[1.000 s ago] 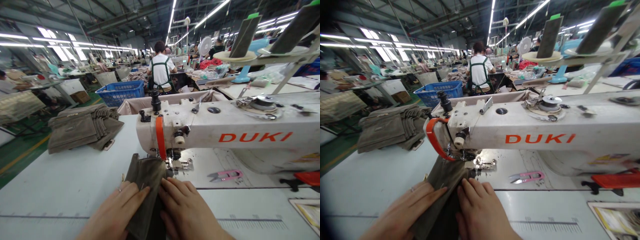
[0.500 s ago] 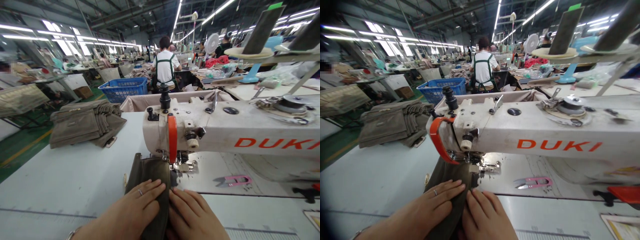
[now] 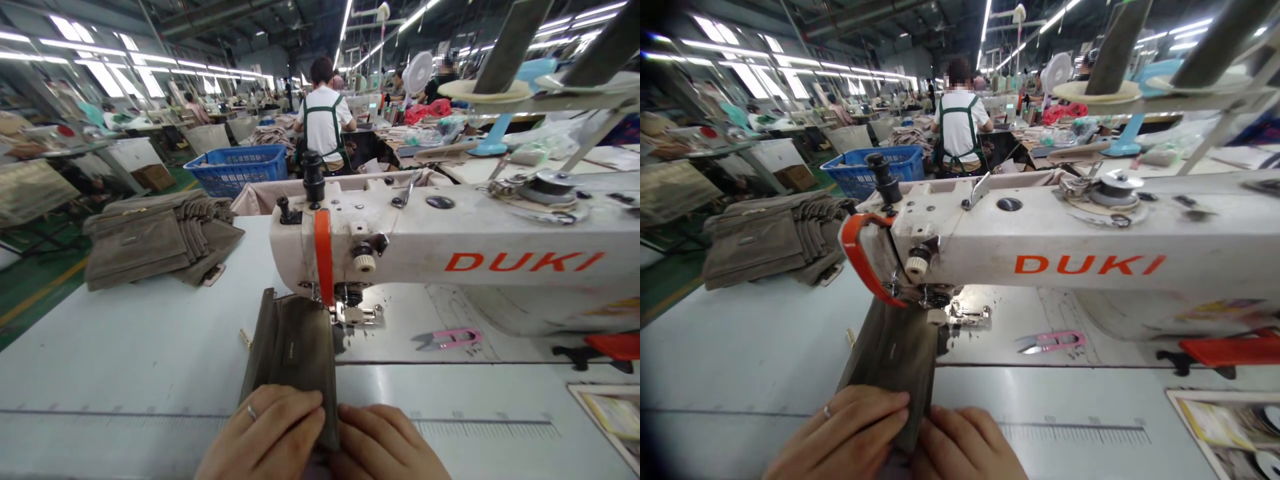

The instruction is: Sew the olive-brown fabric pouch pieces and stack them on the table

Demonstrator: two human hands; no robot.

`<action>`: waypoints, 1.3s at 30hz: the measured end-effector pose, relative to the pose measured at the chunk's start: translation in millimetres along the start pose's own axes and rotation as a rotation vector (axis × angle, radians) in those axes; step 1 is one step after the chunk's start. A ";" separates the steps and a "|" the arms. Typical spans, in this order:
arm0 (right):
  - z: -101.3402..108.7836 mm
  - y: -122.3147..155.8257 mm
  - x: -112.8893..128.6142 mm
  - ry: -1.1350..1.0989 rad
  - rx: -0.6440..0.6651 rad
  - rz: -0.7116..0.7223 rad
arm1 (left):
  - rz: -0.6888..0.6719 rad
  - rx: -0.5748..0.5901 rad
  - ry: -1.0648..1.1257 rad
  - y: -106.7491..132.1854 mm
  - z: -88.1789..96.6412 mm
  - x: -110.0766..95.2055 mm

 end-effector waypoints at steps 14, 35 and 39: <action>6.2 -2.1 0.4 -0.049 0.056 0.021 | 0.144 -0.005 0.221 11.8 -9.3 13.6; 10.4 -1.9 -10.1 -0.163 0.144 -0.155 | 0.126 0.195 0.447 7.4 -30.4 5.8; 8.1 -1.6 -9.3 -0.144 0.156 -0.142 | 0.191 0.174 0.472 7.1 -31.1 10.6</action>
Point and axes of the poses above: each hand's wrist, its own y-axis away from the middle knuckle, its own z-axis out of the back of the hand, x = y × z, the point moved 10 cm from there along -y, towards the middle knuckle, and after that the axes turned 9 degrees about -z, right-handed, at the moved point
